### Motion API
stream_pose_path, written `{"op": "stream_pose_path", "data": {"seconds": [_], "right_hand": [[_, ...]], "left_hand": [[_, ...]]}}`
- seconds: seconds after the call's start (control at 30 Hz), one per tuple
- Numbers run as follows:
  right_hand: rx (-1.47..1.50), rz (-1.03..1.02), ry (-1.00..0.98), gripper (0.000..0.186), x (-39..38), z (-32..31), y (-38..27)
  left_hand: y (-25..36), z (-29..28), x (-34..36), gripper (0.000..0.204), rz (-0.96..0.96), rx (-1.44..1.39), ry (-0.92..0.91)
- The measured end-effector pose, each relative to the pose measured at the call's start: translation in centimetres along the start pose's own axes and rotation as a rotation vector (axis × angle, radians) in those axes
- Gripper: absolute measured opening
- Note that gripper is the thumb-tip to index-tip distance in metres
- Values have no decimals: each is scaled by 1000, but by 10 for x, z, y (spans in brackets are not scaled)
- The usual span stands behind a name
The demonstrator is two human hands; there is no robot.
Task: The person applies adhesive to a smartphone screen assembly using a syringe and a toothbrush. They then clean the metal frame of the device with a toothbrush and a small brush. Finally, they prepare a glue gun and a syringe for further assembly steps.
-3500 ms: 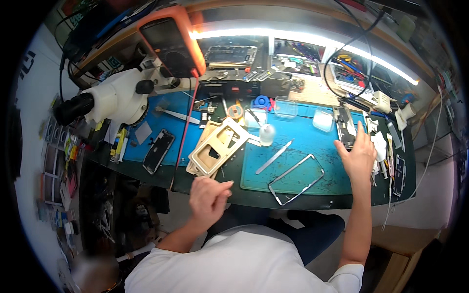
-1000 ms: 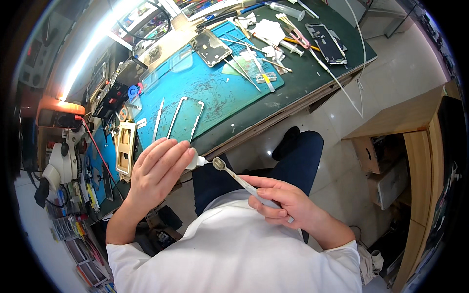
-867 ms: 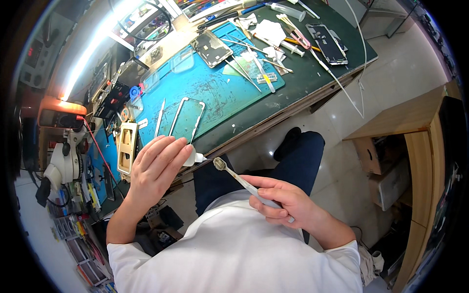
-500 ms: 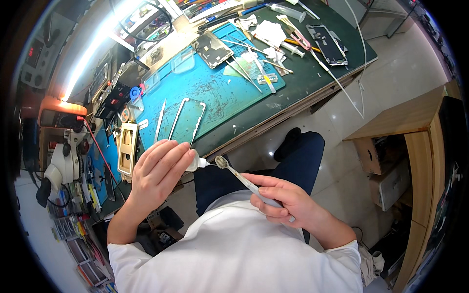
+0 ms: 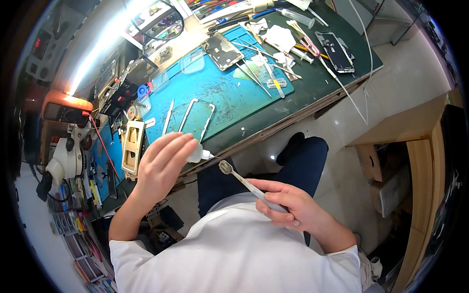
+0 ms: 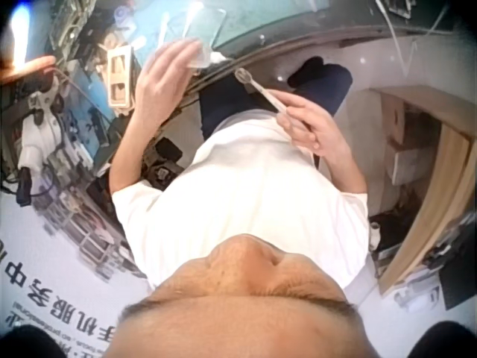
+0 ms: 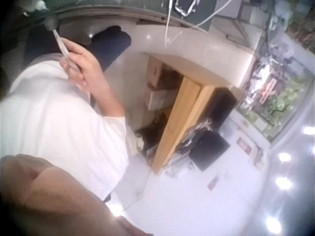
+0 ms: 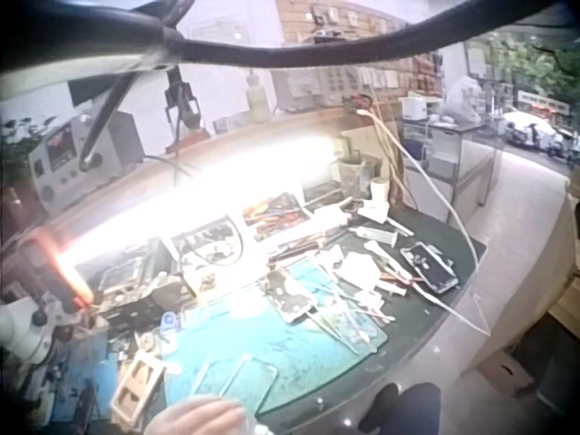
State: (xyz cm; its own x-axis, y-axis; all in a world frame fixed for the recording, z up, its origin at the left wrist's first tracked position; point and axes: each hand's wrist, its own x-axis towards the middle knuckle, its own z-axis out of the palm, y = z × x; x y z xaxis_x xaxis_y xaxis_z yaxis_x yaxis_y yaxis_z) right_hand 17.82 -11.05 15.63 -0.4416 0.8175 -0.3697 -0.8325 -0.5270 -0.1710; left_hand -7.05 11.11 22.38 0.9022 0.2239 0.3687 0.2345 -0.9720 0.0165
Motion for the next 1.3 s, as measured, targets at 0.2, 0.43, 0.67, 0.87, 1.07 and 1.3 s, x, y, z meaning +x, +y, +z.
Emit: {"op": "stream_pose_path", "data": {"seconds": [0.2, 0.43, 0.67, 0.87, 1.07, 1.3], "right_hand": [[-31, -89, -4, 56, -4, -4, -5], [-303, -260, 159, 53, -12, -6, -11], [-1133, -709, 527, 50, 3, -2, -22], [-1992, -910, 591, 44, 42, 36, -39], [-2184, -908, 204, 51, 71, 46, -40], [-2280, -820, 553, 49, 76, 48, -44]], "left_hand": [[-75, 39, -14, 42, -756, -618, 377], [-98, 56, -24, 61, -966, -389, 257], [-49, 54, -36, 75, -827, -116, 445], [31, 64, -52, 99, -738, -112, 192], [20, 55, -51, 106, -777, -311, 183], [13, 54, -53, 113, -793, -351, 169]]}}
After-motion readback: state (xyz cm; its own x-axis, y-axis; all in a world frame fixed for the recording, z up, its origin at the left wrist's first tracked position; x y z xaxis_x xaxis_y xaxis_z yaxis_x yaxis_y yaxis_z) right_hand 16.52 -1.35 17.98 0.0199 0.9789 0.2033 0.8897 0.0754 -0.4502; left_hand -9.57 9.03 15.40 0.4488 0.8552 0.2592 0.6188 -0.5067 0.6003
